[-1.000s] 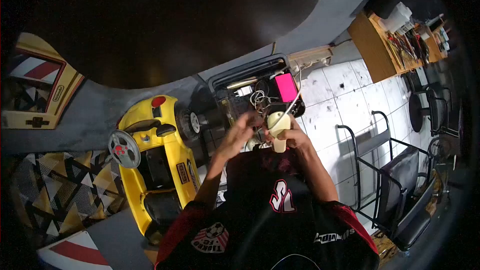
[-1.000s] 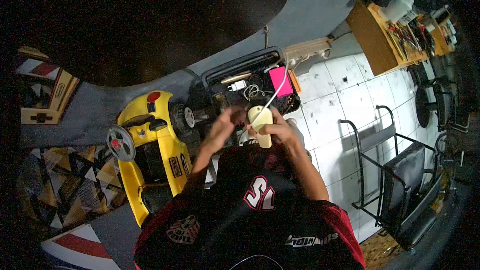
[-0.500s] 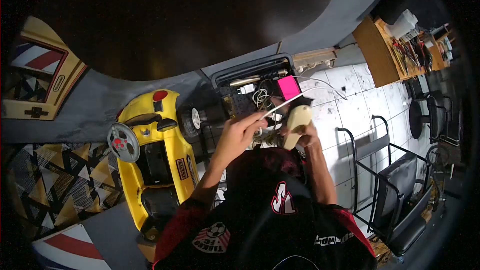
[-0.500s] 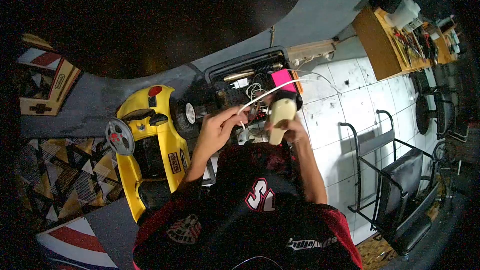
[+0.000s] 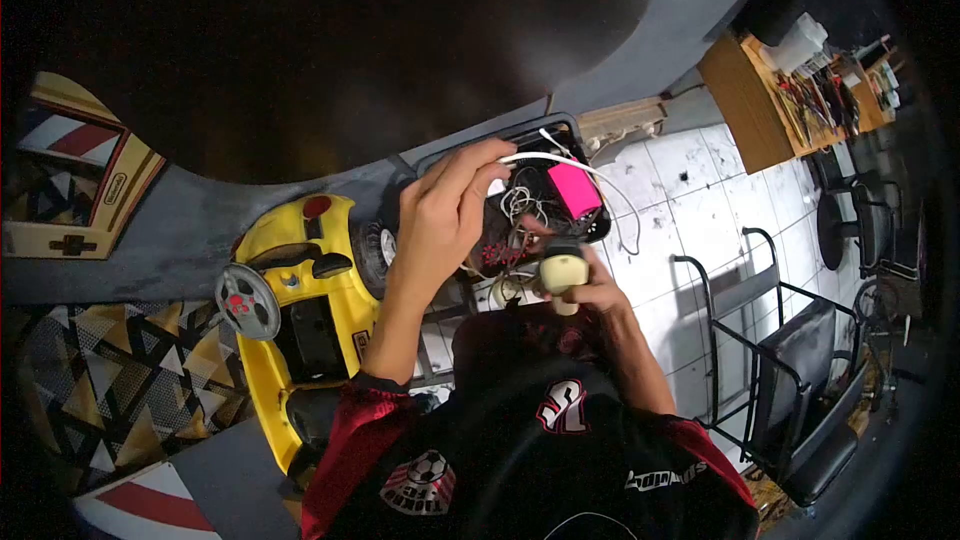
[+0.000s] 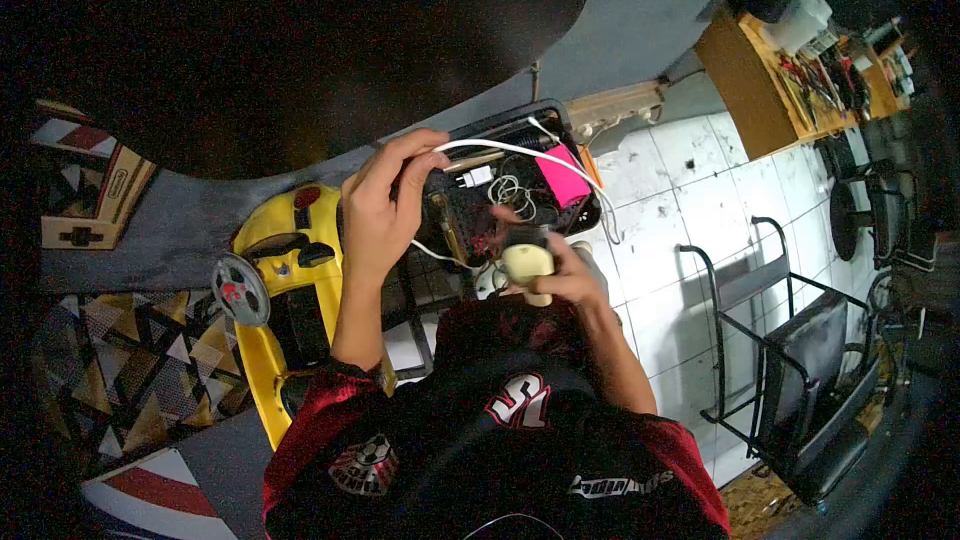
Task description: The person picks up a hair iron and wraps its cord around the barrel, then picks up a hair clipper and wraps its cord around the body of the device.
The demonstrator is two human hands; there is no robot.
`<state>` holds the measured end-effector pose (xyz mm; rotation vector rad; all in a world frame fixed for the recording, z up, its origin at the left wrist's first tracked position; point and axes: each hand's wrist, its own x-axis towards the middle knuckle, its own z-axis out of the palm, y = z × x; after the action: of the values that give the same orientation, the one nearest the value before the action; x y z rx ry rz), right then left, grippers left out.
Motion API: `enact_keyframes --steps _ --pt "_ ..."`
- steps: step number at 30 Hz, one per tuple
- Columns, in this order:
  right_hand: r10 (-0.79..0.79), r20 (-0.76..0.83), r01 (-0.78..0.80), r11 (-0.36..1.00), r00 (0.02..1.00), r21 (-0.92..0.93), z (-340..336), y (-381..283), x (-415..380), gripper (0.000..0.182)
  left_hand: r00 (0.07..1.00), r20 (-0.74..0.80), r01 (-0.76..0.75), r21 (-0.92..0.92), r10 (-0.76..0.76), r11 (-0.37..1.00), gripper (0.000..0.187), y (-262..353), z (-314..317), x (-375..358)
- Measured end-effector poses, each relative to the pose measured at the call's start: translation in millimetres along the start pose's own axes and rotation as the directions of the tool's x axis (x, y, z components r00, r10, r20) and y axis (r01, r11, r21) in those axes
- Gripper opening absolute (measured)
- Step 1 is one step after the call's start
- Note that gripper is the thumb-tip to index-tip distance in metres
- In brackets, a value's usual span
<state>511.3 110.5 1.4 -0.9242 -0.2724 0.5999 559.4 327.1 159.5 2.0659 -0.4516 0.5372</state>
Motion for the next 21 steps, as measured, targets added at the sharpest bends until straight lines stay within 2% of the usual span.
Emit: enact_keyframes --steps 1,2,3,4,6,8,10,12,15,18,19,21 --pt "-0.065 -0.055 0.065 0.998 0.996 0.007 -10 0 -6 0.079 1.000 0.026 0.002 -0.004 -0.002 1.000 0.016 -2 -3 0" --pt "-0.029 -0.156 0.045 0.994 0.987 0.097 -19 0 -16 0.081 0.999 0.050 0.005 -0.008 -0.005 1.000 0.015 -3 -6 0" --pt "-0.062 -0.322 0.124 0.977 0.945 0.176 -28 10 -27 0.078 0.997 0.075 0.008 -0.014 -0.007 1.000 0.015 -5 -9 -1" --pt "-0.142 -0.342 0.190 0.975 0.929 0.112 -36 3 -27 0.077 0.993 0.106 -0.060 0.022 0.058 0.998 0.015 -12 -11 -2" --pt "-0.299 -0.374 0.313 0.949 0.878 -0.023 -52 -9 -28 0.076 0.983 0.184 -0.019 -0.016 0.022 1.000 0.015 -16 -14 -8" --pt "-0.422 -0.416 0.461 0.887 0.806 -0.006 -70 -10 -24 0.076 0.957 0.289 0.050 -0.067 -0.029 0.997 0.017 -26 -16 -16" --pt "-0.478 -0.402 0.514 0.857 0.781 -0.020 -62 -38 -16 0.074 0.880 0.450 0.201 -0.060 -0.153 0.978 0.017 -31 -20 -27" --pt "-0.538 -0.399 0.533 0.835 0.742 -0.134 -59 -54 -15 0.074 0.773 0.580 0.304 0.017 -0.257 0.953 0.017 -52 -26 -41" --pt "-0.527 -0.456 0.505 0.844 0.717 -0.181 -69 -61 -20 0.073 0.735 0.540 0.352 0.211 -0.409 0.912 0.014 -106 -37 -76" --pt "-0.526 -0.519 0.527 0.834 0.674 -0.162 -76 -59 -22 0.073 0.889 0.113 0.390 0.324 -0.444 0.862 0.011 -150 -35 -116" --pt "-0.527 -0.538 0.541 0.828 0.658 -0.149 -79 -57 -23 0.073 0.891 0.009 0.416 0.383 -0.453 0.825 0.013 -156 -39 -125" --pt "-0.541 -0.510 0.529 0.828 0.669 -0.186 -85 -63 -25 0.075 0.868 -0.201 0.495 0.277 -0.454 0.824 0.014 -161 -45 -132"
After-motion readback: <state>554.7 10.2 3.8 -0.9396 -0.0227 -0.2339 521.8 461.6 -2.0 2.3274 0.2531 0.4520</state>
